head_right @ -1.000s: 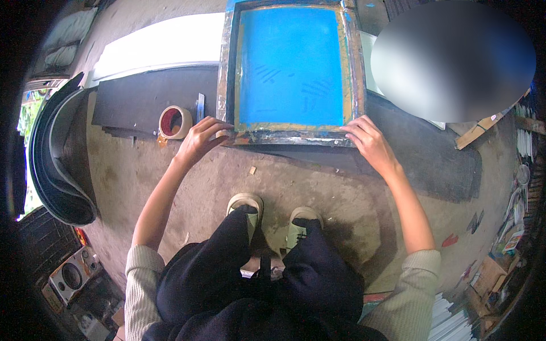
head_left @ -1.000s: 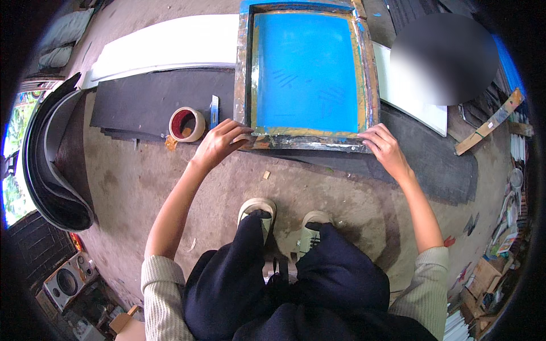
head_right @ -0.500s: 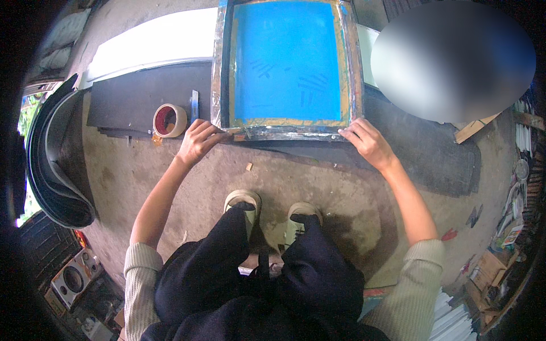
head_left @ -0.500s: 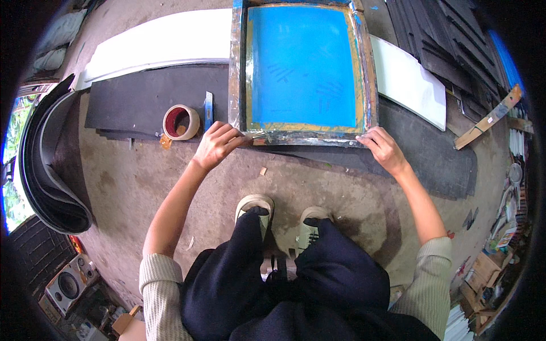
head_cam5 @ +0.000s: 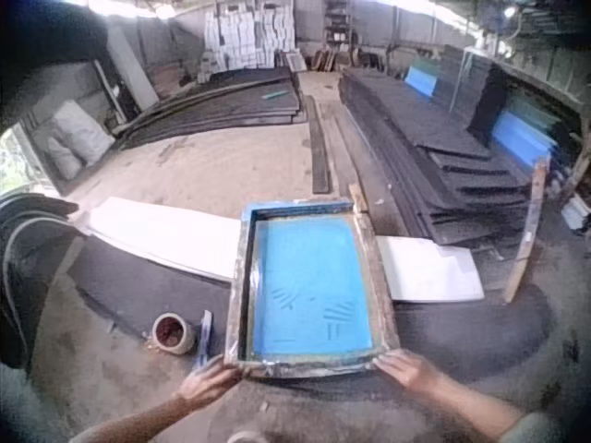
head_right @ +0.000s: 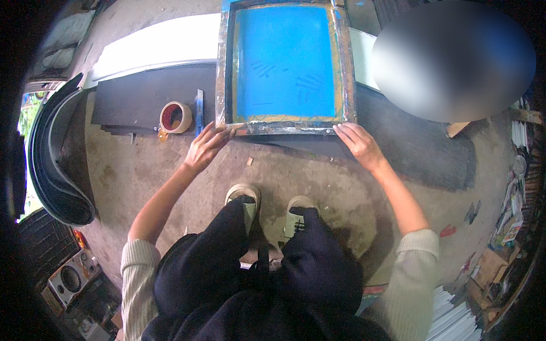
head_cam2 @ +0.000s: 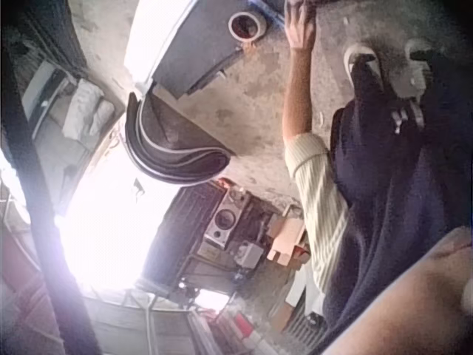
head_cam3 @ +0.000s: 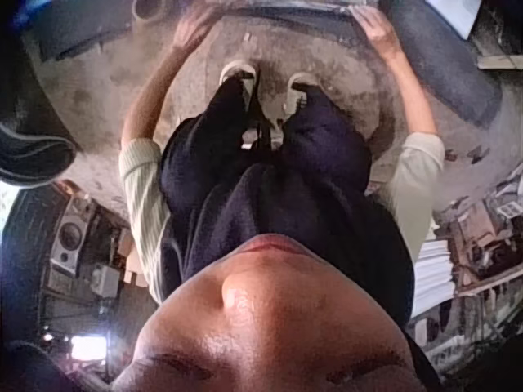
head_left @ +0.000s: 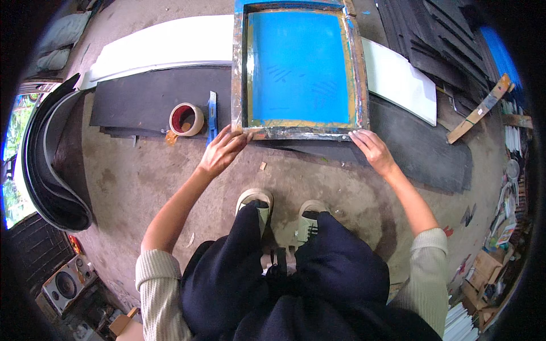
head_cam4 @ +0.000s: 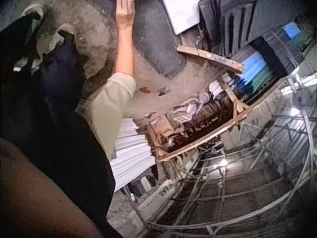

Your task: The person sits on the floor and applies masking tape to the edges of a blue screen printing frame. They repeatedly pick up tape, press it along the frame edges, and smooth it down.

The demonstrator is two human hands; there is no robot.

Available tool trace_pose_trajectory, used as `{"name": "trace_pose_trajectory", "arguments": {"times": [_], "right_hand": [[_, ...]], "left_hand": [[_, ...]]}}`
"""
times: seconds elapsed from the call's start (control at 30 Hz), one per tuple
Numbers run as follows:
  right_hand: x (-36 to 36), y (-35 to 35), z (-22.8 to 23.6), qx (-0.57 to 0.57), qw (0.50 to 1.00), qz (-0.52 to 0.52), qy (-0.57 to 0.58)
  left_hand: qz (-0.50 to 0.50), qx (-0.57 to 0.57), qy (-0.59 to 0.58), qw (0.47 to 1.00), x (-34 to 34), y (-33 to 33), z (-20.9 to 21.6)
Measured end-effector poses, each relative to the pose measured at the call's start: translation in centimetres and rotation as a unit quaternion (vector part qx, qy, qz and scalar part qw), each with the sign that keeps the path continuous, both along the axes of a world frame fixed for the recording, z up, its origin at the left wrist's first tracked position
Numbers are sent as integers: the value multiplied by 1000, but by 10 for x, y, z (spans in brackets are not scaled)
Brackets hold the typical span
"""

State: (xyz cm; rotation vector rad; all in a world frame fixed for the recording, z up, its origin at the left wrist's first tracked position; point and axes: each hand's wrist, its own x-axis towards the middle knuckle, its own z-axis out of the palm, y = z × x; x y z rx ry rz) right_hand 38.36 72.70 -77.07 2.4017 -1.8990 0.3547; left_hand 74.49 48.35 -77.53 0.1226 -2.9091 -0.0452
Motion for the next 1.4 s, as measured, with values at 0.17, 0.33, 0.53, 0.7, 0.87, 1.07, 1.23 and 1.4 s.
{"name": "trace_pose_trajectory", "arguments": {"times": [0.17,0.33,0.53,0.7,0.87,1.07,1.23,1.4], "right_hand": [[18,23,1,2,995,-97,6],[96,-28,1,-81,978,-122,-151],[174,-89,-24,-11,978,-133,-161],[144,-63,-29,9,988,-138,-73],[69,-3,-24,12,970,-242,5],[79,-1,-13,39,950,-309,2],[150,-62,-15,-17,979,-183,-84],[140,-54,-37,17,988,-149,-31]], "left_hand": [[117,-7,-108,987,21,28,8],[185,207,17,961,-19,43,3],[197,132,-54,970,-69,79,-6],[262,110,-117,952,-45,80,-10],[324,89,-131,933,-12,71,-3],[342,152,-24,927,-10,70,2],[493,251,158,818,-61,56,-10],[485,395,237,743,-44,35,-36]]}}
